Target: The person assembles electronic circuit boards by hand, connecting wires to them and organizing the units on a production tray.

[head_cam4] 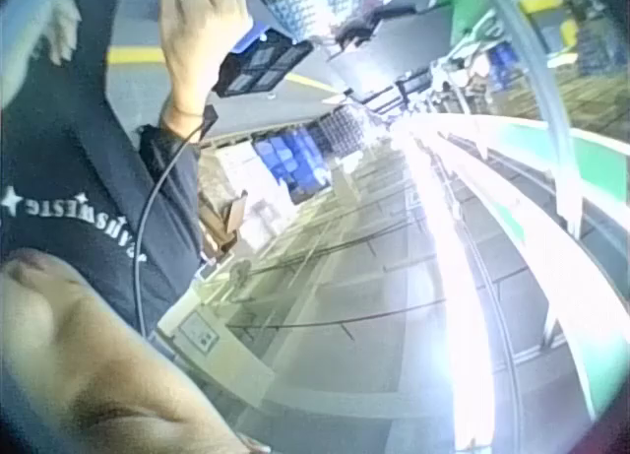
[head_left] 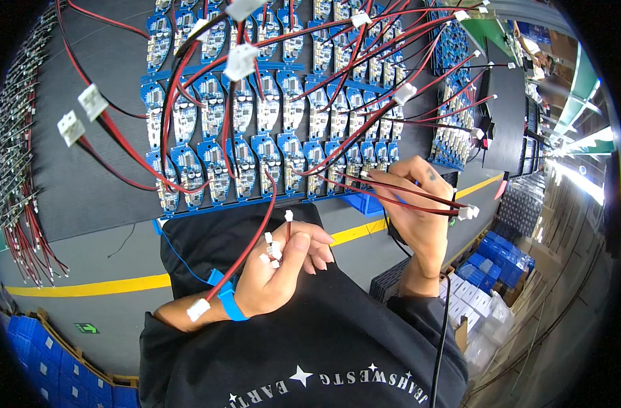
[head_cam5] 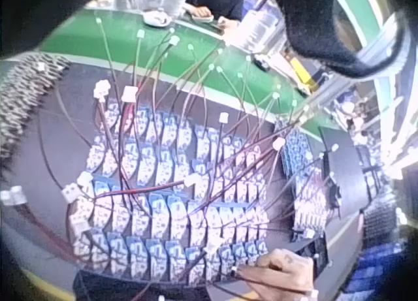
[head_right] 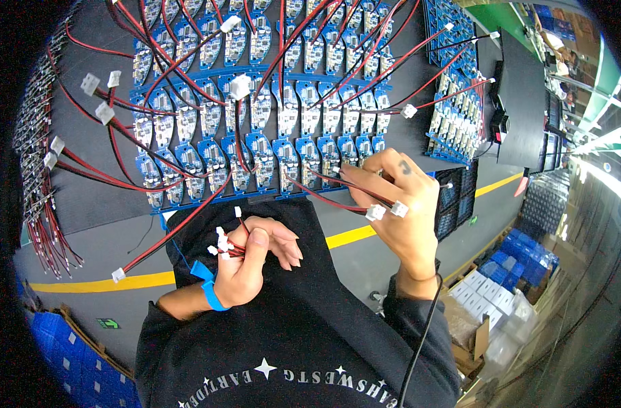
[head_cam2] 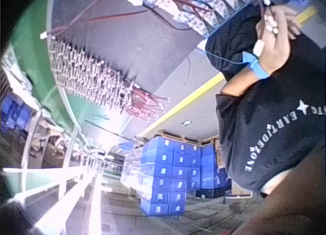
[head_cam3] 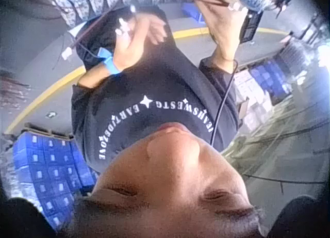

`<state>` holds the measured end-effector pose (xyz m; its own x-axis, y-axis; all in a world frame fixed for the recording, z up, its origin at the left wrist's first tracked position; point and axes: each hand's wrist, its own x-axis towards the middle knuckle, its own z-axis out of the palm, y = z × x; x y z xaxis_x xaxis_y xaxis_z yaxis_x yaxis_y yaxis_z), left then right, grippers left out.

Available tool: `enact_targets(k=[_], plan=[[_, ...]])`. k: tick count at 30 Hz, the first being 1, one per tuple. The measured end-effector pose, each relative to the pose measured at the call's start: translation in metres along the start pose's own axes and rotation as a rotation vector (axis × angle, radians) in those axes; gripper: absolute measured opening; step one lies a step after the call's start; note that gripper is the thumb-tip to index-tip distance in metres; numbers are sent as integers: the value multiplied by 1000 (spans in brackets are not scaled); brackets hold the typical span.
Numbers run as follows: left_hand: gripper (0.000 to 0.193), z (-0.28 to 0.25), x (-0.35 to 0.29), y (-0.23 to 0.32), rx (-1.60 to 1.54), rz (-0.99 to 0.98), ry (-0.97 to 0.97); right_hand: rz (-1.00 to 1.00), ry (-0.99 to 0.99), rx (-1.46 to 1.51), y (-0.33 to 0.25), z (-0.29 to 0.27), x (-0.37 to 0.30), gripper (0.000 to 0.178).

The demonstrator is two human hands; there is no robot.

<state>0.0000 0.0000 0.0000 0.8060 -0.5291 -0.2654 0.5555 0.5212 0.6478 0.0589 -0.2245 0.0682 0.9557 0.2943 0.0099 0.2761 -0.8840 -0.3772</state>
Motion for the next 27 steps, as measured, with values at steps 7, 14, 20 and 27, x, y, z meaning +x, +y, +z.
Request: enact_targets(k=[7,14,20,27], plan=[[28,1,-3,-1,8,2,27,-160,-141,-388,-16,-5,20,22],[28,-7,-3,-1,31,-3,65,-332,-168,-520,-20,2,25,18],[29,-7,-6,2,28,-24,87,-455,-246,-597,-29,-2,36,17],[31,-11,-7,5,10,-31,105,-497,-393,-628,-44,-6,41,17]])
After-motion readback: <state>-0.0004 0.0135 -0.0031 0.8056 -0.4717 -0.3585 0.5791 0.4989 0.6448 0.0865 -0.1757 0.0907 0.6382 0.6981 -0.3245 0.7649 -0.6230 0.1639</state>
